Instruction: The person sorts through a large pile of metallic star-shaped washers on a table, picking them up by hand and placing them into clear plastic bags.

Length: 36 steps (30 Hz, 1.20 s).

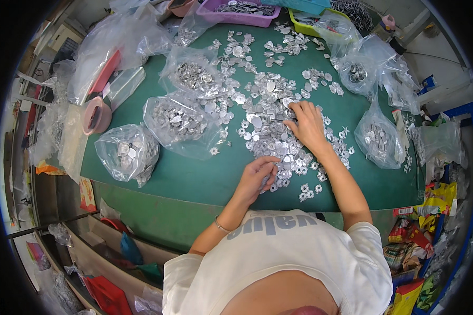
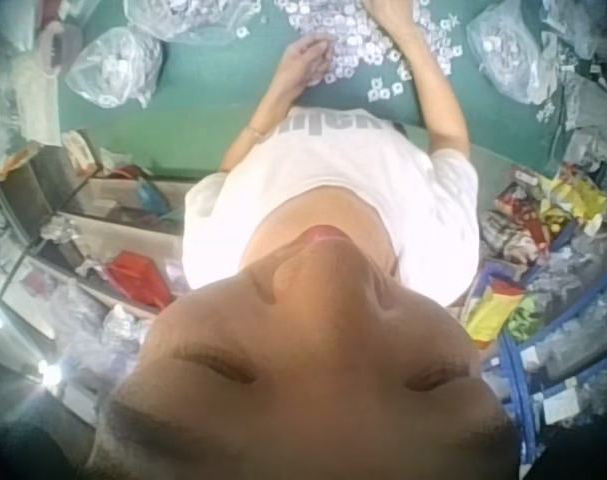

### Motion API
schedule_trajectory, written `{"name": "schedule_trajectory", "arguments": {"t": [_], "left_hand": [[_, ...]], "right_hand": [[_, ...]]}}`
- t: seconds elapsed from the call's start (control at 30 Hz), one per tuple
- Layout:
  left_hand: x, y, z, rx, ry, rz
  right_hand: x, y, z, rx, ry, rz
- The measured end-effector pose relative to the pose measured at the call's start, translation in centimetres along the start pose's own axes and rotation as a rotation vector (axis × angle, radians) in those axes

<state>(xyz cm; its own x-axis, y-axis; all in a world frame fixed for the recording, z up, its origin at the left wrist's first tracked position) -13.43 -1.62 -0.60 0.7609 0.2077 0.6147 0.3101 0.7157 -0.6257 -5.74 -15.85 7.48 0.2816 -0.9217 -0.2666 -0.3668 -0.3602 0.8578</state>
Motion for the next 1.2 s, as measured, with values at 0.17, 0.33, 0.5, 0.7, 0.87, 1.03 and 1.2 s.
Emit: {"name": "schedule_trajectory", "arguments": {"t": [0.17, 0.33, 0.5, 0.7, 0.87, 1.03, 1.2], "left_hand": [[0.1, -0.7, -0.1, -0.042, -0.011, -0.011], [0.0, -0.2, 0.0, -0.038, -0.029, 0.025], [0.0, -0.1, 0.1, -0.016, -0.019, 0.014], [-0.2, -0.2, -0.1, -0.036, -0.018, 0.027], [-0.2, -0.2, 0.0, -0.027, -0.015, 0.017], [-0.1, 0.0, -0.1, -0.012, -0.011, 0.027], [-0.2, 0.0, -0.3, 0.008, 0.004, 0.028]], "right_hand": [[0.5, -0.4, 0.2, -0.046, 0.098, -0.029], [6.2, -0.1, 1.6, 0.055, -0.276, -0.443], [6.3, 1.9, 2.4, 0.082, -0.291, -0.390], [2.7, 1.1, 2.5, -0.107, -0.069, -0.182], [2.3, 2.3, 2.2, -0.001, 0.001, -0.148], [4.5, 4.1, 2.6, -0.020, -0.056, -0.146], [9.0, 3.7, 4.0, -0.060, -0.441, -0.413]]}}
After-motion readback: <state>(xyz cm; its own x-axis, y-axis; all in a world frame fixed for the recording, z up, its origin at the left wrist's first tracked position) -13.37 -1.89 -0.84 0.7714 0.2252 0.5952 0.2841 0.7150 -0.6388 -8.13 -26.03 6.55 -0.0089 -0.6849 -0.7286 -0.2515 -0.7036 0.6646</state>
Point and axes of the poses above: each hand's wrist, its own z-axis away from the middle knuckle, its own y-axis out of the back of the hand, x = y × z, the point moved 10 cm from there along -z, towards the middle knuckle, and after that the axes turned 7 degrees about y, right-handed, at the moved point
